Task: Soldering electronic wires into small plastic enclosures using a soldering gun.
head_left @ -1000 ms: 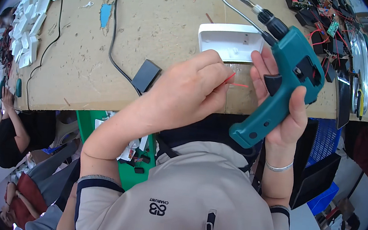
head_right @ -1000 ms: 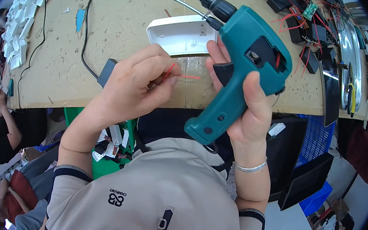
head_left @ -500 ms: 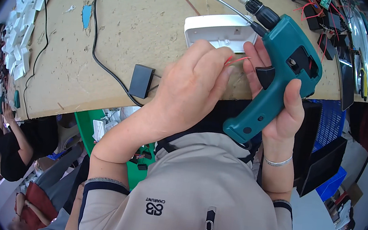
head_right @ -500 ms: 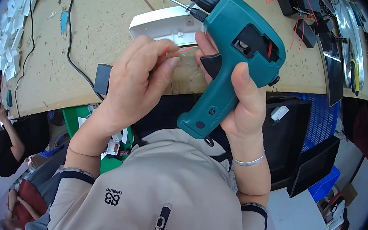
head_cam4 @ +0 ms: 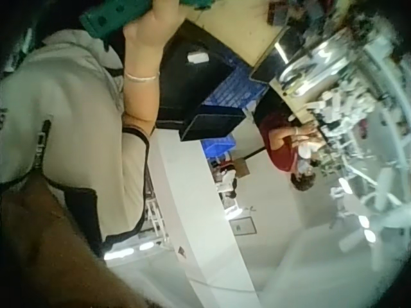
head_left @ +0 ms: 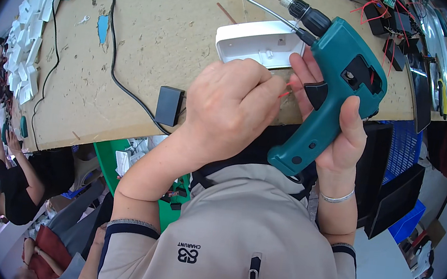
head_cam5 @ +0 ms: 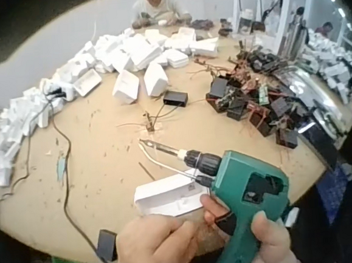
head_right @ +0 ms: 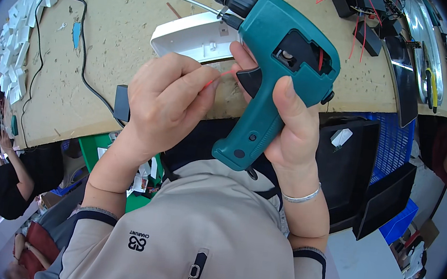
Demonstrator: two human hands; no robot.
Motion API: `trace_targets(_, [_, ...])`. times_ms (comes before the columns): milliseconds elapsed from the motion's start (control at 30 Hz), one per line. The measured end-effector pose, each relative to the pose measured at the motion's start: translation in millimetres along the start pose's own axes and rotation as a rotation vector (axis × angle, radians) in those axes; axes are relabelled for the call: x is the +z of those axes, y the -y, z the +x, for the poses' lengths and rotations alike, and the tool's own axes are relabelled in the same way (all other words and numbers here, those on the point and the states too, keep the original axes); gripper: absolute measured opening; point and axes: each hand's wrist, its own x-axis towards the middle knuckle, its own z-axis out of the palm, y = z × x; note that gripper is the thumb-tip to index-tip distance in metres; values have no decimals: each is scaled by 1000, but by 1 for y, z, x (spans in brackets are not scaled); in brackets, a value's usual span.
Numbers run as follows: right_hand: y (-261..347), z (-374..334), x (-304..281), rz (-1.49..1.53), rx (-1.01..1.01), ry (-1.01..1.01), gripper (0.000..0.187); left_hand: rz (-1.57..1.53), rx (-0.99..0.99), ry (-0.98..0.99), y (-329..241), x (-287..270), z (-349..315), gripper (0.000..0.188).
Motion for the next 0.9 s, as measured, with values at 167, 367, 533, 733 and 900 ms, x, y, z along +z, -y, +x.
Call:
trace_targets(167, [0,1,-1,17,-5,0,83,123,-42,-112,4,-2,2,20])
trace_targets(367, [-2,2,-2,4,-13,3,84,185,-139,-105,4,-5,14,11])
trace_targets(533, [-3,-1,-2,103,-68,-2,70,36,-240,-23,14,-4,16,7])
trace_targets(733, [20,-34,-24,-152,-82,82,84,33,-216,-22,17,-5,20,6])
trace_targets(900, [31,-78,-23,-339,-157,-14,83,74,-231,-90,15,10,18,7])
